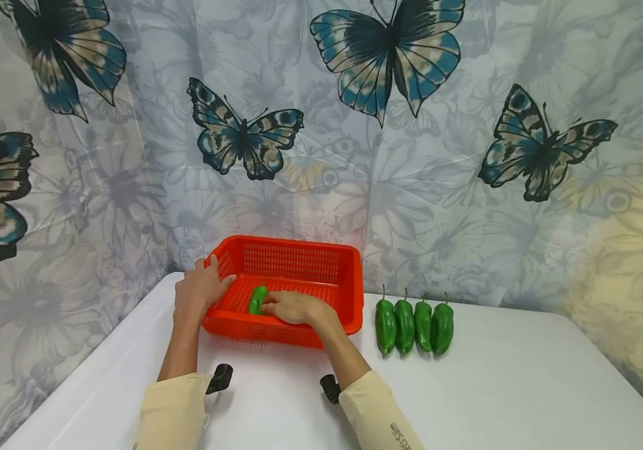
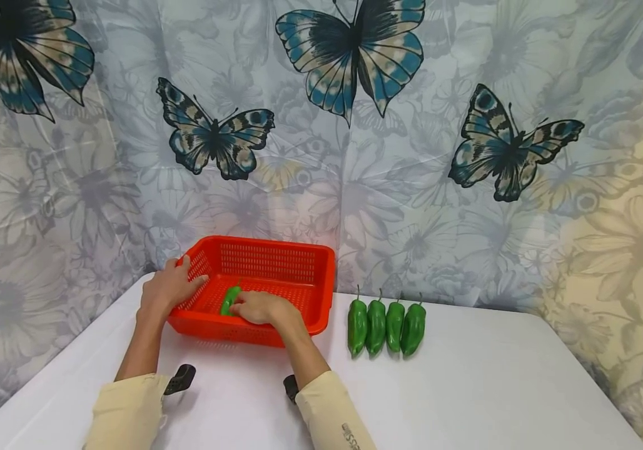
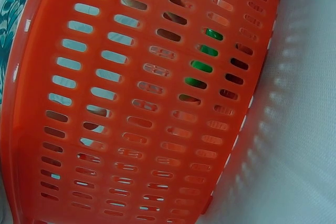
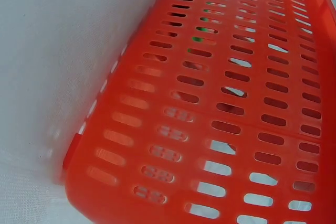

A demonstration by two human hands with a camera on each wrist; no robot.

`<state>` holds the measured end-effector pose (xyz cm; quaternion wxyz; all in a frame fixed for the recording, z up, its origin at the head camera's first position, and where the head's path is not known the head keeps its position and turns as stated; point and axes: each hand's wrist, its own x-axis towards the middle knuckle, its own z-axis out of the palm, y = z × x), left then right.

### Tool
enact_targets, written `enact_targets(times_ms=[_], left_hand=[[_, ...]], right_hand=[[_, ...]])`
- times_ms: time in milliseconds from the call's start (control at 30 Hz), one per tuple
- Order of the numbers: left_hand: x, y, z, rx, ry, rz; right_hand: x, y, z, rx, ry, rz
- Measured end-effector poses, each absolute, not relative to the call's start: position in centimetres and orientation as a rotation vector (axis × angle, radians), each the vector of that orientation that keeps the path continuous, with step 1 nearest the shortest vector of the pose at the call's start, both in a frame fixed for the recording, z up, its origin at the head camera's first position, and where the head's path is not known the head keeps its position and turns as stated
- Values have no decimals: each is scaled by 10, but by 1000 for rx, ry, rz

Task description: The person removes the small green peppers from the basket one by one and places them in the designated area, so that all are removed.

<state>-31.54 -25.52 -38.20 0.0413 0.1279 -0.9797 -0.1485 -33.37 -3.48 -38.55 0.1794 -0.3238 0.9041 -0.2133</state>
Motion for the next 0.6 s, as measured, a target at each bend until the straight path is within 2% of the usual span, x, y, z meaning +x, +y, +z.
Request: enact_targets(times_ms=[233,600], left_hand=[[-315,-254,-384,383,-2998,-447],[-317,-254,-382,386,-2975,-454]], right_hand=[[-332,-33,-385,-912,2519,-536],[-333,-38,-384,-909,2384,-674]])
